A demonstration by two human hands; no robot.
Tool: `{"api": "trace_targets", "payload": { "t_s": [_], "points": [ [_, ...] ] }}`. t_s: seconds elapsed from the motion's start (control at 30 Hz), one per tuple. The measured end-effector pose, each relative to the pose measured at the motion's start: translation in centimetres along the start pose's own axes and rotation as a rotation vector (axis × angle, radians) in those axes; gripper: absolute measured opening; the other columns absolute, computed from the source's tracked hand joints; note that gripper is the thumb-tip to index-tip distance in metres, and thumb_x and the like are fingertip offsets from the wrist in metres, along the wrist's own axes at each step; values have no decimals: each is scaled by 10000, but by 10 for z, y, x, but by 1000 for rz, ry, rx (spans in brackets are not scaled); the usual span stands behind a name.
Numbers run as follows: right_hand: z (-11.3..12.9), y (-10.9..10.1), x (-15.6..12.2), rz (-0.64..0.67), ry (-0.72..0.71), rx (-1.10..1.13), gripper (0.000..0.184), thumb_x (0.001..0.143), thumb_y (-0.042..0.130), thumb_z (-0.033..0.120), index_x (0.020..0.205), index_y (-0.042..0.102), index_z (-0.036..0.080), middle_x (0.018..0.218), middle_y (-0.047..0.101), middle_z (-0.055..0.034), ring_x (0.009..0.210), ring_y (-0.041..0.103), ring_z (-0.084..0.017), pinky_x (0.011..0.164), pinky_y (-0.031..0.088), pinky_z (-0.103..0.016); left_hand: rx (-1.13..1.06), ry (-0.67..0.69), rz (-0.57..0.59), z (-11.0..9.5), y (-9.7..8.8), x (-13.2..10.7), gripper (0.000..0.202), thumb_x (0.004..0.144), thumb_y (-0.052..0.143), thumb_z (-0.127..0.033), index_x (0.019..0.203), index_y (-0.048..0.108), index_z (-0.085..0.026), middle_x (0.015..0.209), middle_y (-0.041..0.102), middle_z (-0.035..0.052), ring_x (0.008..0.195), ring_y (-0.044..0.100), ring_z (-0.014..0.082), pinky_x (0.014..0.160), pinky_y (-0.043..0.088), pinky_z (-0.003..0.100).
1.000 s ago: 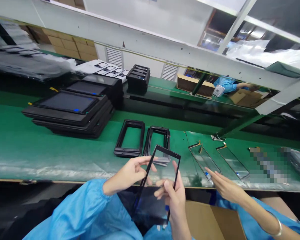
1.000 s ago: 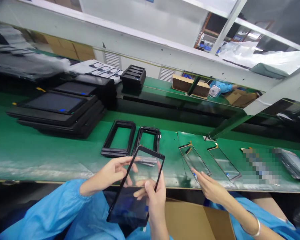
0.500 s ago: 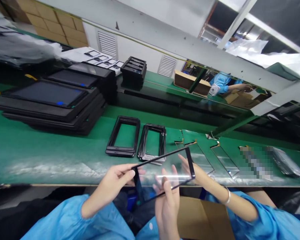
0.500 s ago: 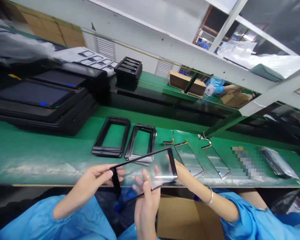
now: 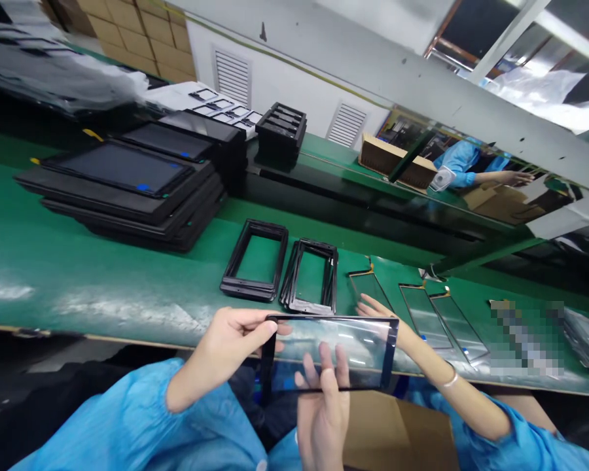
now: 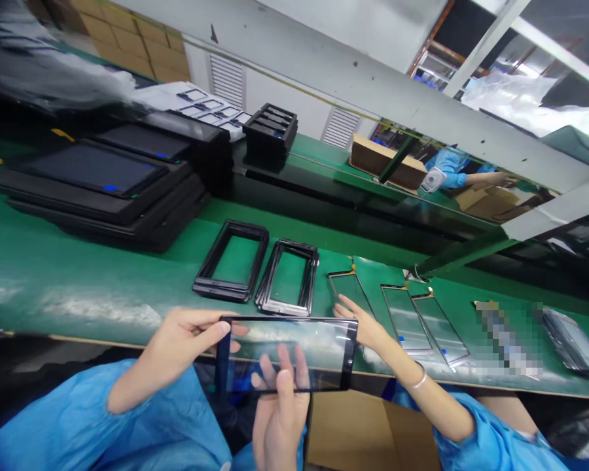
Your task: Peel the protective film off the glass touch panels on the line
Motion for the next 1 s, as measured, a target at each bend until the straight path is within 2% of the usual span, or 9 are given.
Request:
{"api": "trace_targets", "payload": {
  "t_s": [0.1, 0.23, 0.33, 0.43, 0.57, 0.67, 0.8, 0.9, 1.0],
  "points": [
    [-2, 0, 0, -25, 8, -4, 523, 927, 768, 549, 1421, 597, 549, 1315, 782, 18, 1087, 801, -359, 752, 708, -560, 152, 120, 12, -19, -3, 2, 364, 916, 761, -448, 1119, 867, -164, 1049, 861, 125, 814, 833, 290, 721, 674, 338],
    [-1, 10, -3, -8, 38, -18, 485, 862, 837, 576, 1288, 703, 387, 1213, 825, -71, 1013, 821, -369, 745, 698, -532, 561, 401, 101, -55, 7, 7, 382, 955, 729, -303, 1332, 794, -291, 1199, 839, 34, 1093, 802, 291, 963, 598, 316],
    [-2, 19, -6, 4, 67, -2, 525, 818, 891, 561, 1222, 716, 275, 1171, 826, -141, 971, 826, -364, 737, 686, -506, 738, 523, 249, -63, 22, 11, 287, 989, 710, -327, 1245, 836, -303, 1157, 846, 26, 1042, 819, 299, 913, 587, 306],
    [-4, 26, -9, -26, 71, 37, 542, 798, 911, 556, 1197, 720, 243, 1150, 825, -159, 945, 830, -351, 728, 674, -470, 754, 542, 260, -61, 23, 15, 277, 1021, 677, -333, 1238, 837, -270, 1107, 855, 42, 947, 838, 283, 810, 591, 288],
    [1, 35, -10, -60, 95, 78, 540, 794, 919, 542, 1198, 731, 237, 1134, 830, -150, 926, 833, -332, 724, 663, -434, 725, 500, 202, -55, 17, 17, 259, 1004, 698, -335, 1191, 859, -258, 1042, 867, 43, 898, 840, 270, 783, 595, 281],
    [10, 42, -7, -27, 139, 70, 552, 768, 946, 509, 1193, 741, 222, 1109, 840, -147, 865, 839, -308, 663, 660, -386, 669, 429, 210, -50, 13, 17, 307, 975, 700, -273, 1248, 836, -247, 1115, 859, 45, 1004, 822, 278, 872, 597, 294],
    [23, 55, -2, 255, 212, -37, 488, 757, 954, 477, 1089, 782, 164, 946, 854, -152, 676, 821, -264, 528, 605, -298, 312, 123, 347, -31, 12, 18, 447, 980, 660, -266, 1419, 717, -202, 1167, 841, 90, 905, 815, 244, 675, 611, 262],
    [34, 59, 1, 452, 183, -89, 452, 841, 886, 488, 1139, 776, 167, 871, 846, -128, 638, 805, -228, 507, 559, -243, 125, -39, 310, -19, 7, 13, 433, 1000, 663, -373, 1361, 708, -137, 1135, 835, 157, 794, 804, 226, 540, 555, 225],
    [53, 54, 12, 423, 30, -99, 487, 930, 781, 526, 1270, 722, 183, 939, 841, -128, 704, 808, -234, 555, 592, -272, 114, -66, 255, -11, 4, 5, 474, 996, 692, -436, 1358, 683, -129, 1117, 835, 177, 803, 808, 232, 574, 568, 231]
  ]
}}
Point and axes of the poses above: each hand's wrist, its own x-axis towards the middle knuckle, its own y-axis out of the palm, z = x × y, the point moved 7 cm from there along x, towards the middle knuckle
